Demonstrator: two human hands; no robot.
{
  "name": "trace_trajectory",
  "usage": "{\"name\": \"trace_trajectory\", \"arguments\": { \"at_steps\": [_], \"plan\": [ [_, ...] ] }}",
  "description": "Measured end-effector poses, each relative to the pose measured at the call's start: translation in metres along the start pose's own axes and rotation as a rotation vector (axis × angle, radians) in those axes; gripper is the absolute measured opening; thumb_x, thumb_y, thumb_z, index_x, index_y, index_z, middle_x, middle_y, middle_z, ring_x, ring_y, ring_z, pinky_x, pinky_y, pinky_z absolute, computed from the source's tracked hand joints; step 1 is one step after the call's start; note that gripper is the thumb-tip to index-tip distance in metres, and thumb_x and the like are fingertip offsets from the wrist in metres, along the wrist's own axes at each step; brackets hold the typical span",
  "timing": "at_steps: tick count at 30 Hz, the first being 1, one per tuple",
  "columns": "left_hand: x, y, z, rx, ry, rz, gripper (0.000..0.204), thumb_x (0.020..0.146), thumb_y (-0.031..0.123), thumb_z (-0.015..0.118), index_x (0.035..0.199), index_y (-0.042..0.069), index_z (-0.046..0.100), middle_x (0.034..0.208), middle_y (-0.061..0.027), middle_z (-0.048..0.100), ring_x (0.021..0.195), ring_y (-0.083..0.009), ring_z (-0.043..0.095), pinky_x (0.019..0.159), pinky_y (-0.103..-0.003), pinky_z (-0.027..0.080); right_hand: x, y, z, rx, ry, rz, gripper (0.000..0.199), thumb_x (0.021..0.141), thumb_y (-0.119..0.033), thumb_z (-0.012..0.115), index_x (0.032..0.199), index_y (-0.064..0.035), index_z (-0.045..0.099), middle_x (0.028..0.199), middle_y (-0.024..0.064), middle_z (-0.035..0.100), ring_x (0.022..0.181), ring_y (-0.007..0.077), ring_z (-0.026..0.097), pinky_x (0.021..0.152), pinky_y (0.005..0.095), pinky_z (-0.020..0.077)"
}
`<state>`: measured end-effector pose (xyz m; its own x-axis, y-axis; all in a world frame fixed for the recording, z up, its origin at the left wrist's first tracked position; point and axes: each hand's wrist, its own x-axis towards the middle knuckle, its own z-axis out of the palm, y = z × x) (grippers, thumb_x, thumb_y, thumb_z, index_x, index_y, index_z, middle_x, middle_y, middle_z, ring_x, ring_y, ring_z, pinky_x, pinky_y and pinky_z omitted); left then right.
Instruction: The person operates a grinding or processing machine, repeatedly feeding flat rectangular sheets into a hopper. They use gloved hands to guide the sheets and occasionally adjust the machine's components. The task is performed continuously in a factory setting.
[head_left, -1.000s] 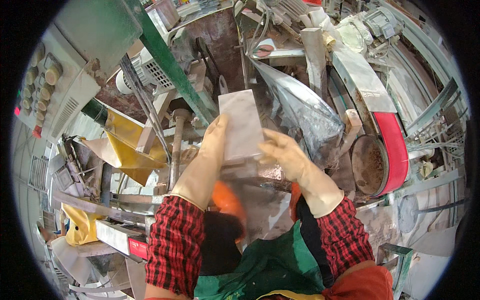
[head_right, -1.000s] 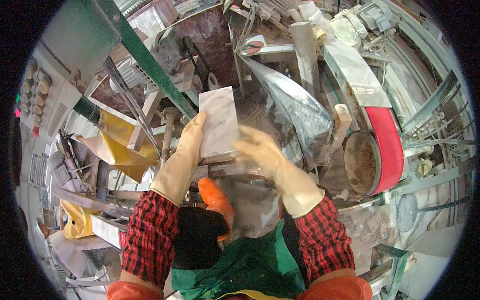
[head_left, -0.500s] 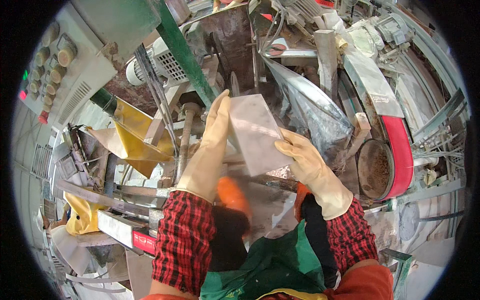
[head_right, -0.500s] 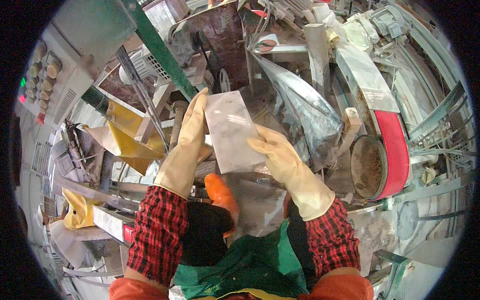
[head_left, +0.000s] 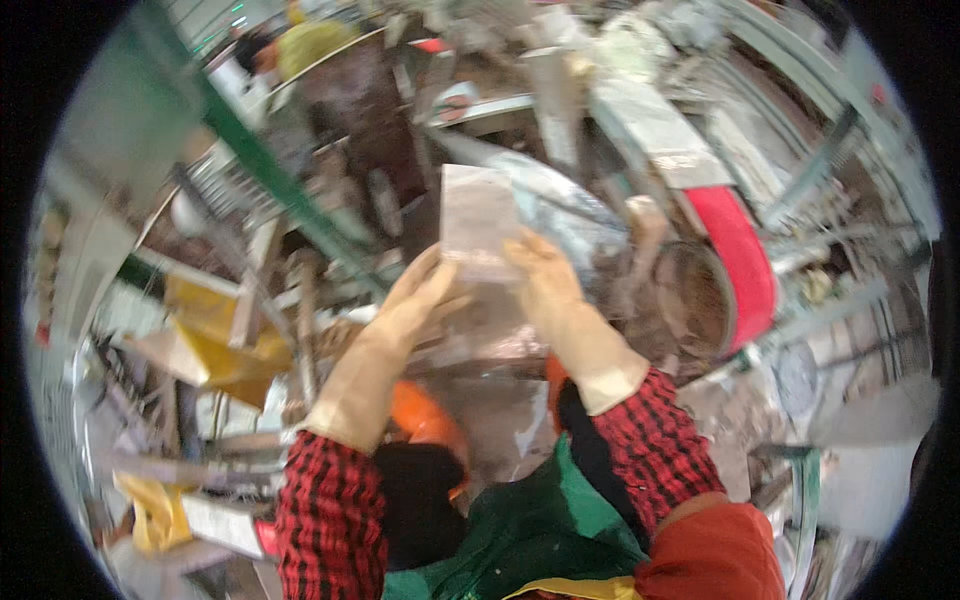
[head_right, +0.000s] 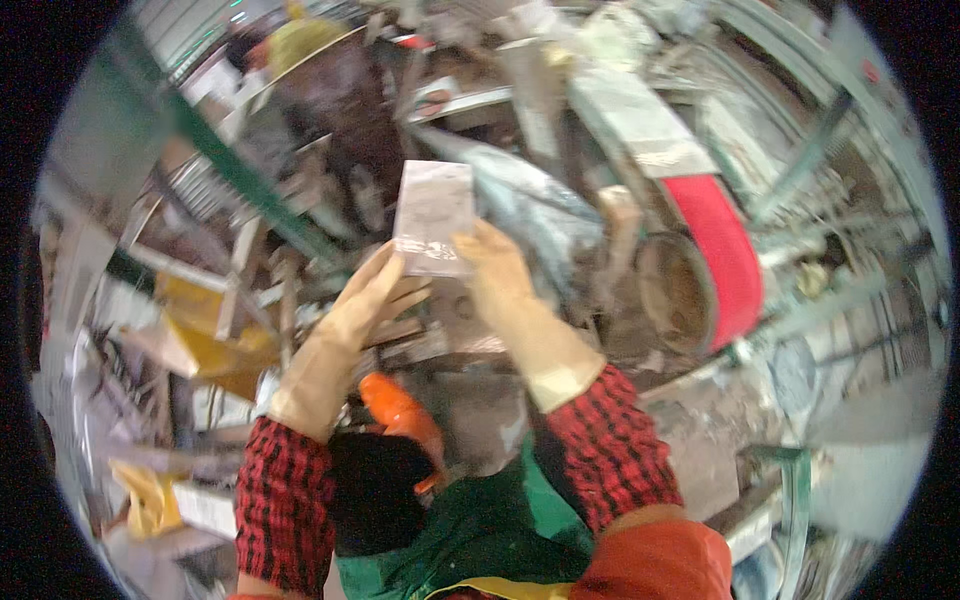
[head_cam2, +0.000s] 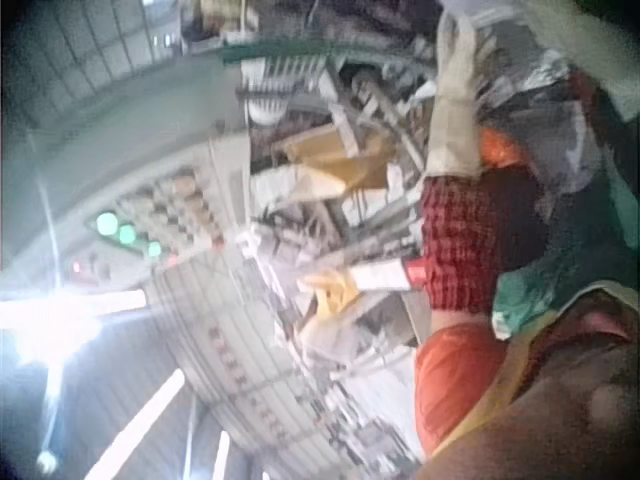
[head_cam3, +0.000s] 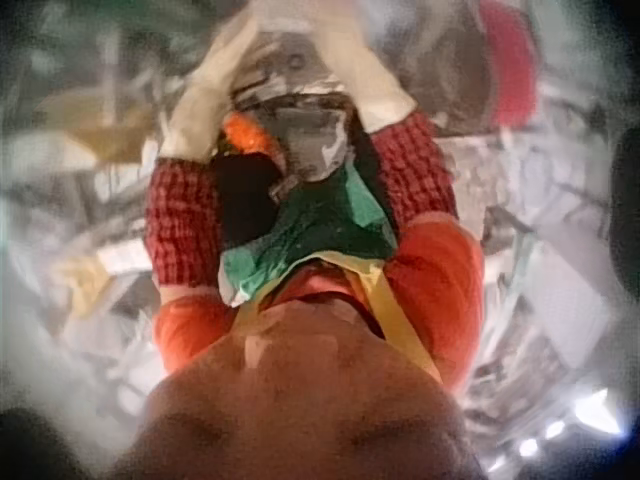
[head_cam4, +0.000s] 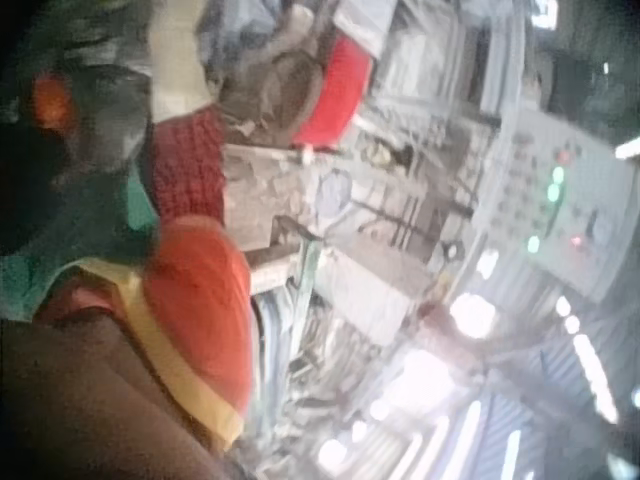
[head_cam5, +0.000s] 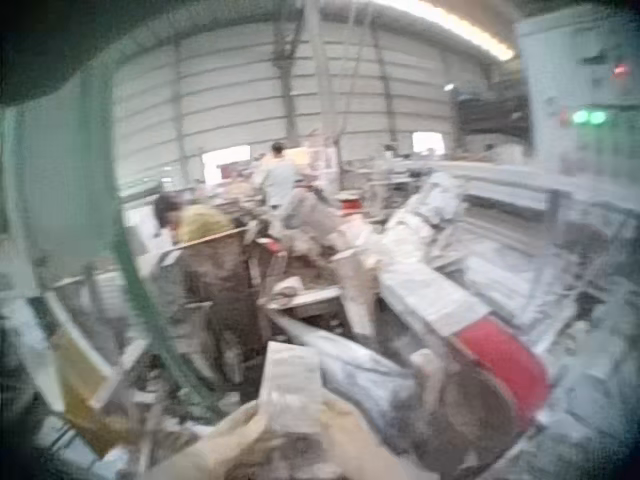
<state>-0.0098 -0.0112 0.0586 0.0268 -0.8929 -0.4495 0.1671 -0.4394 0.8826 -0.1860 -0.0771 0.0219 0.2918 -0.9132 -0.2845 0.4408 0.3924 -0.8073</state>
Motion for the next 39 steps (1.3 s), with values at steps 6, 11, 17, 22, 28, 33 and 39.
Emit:
{"name": "trace_trajectory", "arguments": {
  "at_steps": [6, 11, 17, 22, 28, 33, 39],
  "plan": [
    [0.015, -0.033, -0.024, 0.572, -0.294, 0.046, 0.078, 0.091, 0.023, 0.077, 0.157, 0.014, 0.035, 0.149, -0.0191, 0.051, 0.139, -0.0306, 0.048, 0.113, -0.042, 0.042, 0.044, -0.023, -0.042, 0.043, 0.324, -0.489, 0.043, 0.095, -0.005, 0.065, 0.137, -0.0036, 0.054, 0.125, 0.0101, 0.064, 0.114, 0.0227, 0.060, 0.099, 0.0392, 0.0496],
    [0.014, -0.039, -0.054, 0.538, -0.154, -0.003, 0.071, 0.093, 0.031, 0.074, 0.155, 0.019, 0.040, 0.147, -0.0188, 0.052, 0.137, -0.0296, 0.050, 0.112, -0.039, 0.043, 0.104, -0.072, -0.165, -0.071, 0.518, -0.712, 0.052, 0.084, -0.002, 0.066, 0.134, 0.0022, 0.052, 0.127, 0.0216, 0.063, 0.113, 0.0311, 0.065, 0.096, 0.0428, 0.0529],
    [0.042, -0.065, -0.060, 0.487, -0.181, -0.002, 0.067, 0.093, 0.031, 0.072, 0.153, 0.019, 0.045, 0.145, -0.0182, 0.054, 0.136, -0.0293, 0.051, 0.111, -0.039, 0.043, 0.150, -0.103, -0.368, -0.571, 1.090, -0.575, 0.030, 0.085, 0.004, 0.067, 0.114, -0.0015, 0.063, 0.107, 0.0136, 0.069, 0.087, 0.0256, 0.069, 0.067, 0.0381, 0.0587],
    [0.052, -0.061, -0.038, 0.478, -0.234, -0.005, 0.068, 0.093, 0.033, 0.072, 0.153, 0.018, 0.044, 0.144, -0.0171, 0.055, 0.135, -0.0289, 0.052, 0.112, -0.039, 0.043, 0.132, -0.138, -0.413, -0.421, 0.985, -0.647, 0.033, 0.086, 0.007, 0.062, 0.118, -0.0004, 0.057, 0.118, 0.0164, 0.064, 0.096, 0.0300, 0.069, 0.073, 0.0423, 0.0653],
    [0.024, -0.049, -0.066, 0.540, -0.124, -0.038, 0.068, 0.093, 0.035, 0.072, 0.153, 0.018, 0.044, 0.146, -0.0171, 0.054, 0.135, -0.0278, 0.051, 0.112, -0.039, 0.043, 0.150, -0.110, -0.289, -0.239, 0.912, -0.474, 0.040, 0.085, 0.004, 0.065, 0.124, -0.0025, 0.058, 0.118, 0.0188, 0.064, 0.093, 0.0330, 0.071, 0.075, 0.0453, 0.0658],
    [0.027, -0.032, -0.054, 0.472, -0.092, 0.033, 0.066, 0.094, 0.035, 0.072, 0.151, 0.016, 0.047, 0.145, -0.0138, 0.056, 0.131, -0.0255, 0.053, 0.110, -0.039, 0.043, 0.149, -0.156, -0.358, -2.225, 0.468, -0.044, 0.040, 0.085, -0.021, 0.074, 0.123, -0.0126, 0.066, 0.112, 0.0088, 0.073, 0.100, 0.0281, 0.073, 0.082, 0.0431, 0.0595],
    [-0.004, -0.017, -0.112, 0.364, 0.205, 0.107, 0.060, 0.095, 0.035, 0.071, 0.147, 0.011, 0.052, 0.133, -0.0096, 0.063, 0.118, -0.0210, 0.060, 0.099, -0.032, 0.049, 0.170, -0.156, -0.294, -2.006, 0.403, -0.047, 0.046, 0.088, -0.038, 0.071, 0.126, -0.0128, 0.067, 0.103, 0.0056, 0.076, 0.095, 0.0202, 0.074, 0.074, 0.0340, 0.0565]
  ]
}}
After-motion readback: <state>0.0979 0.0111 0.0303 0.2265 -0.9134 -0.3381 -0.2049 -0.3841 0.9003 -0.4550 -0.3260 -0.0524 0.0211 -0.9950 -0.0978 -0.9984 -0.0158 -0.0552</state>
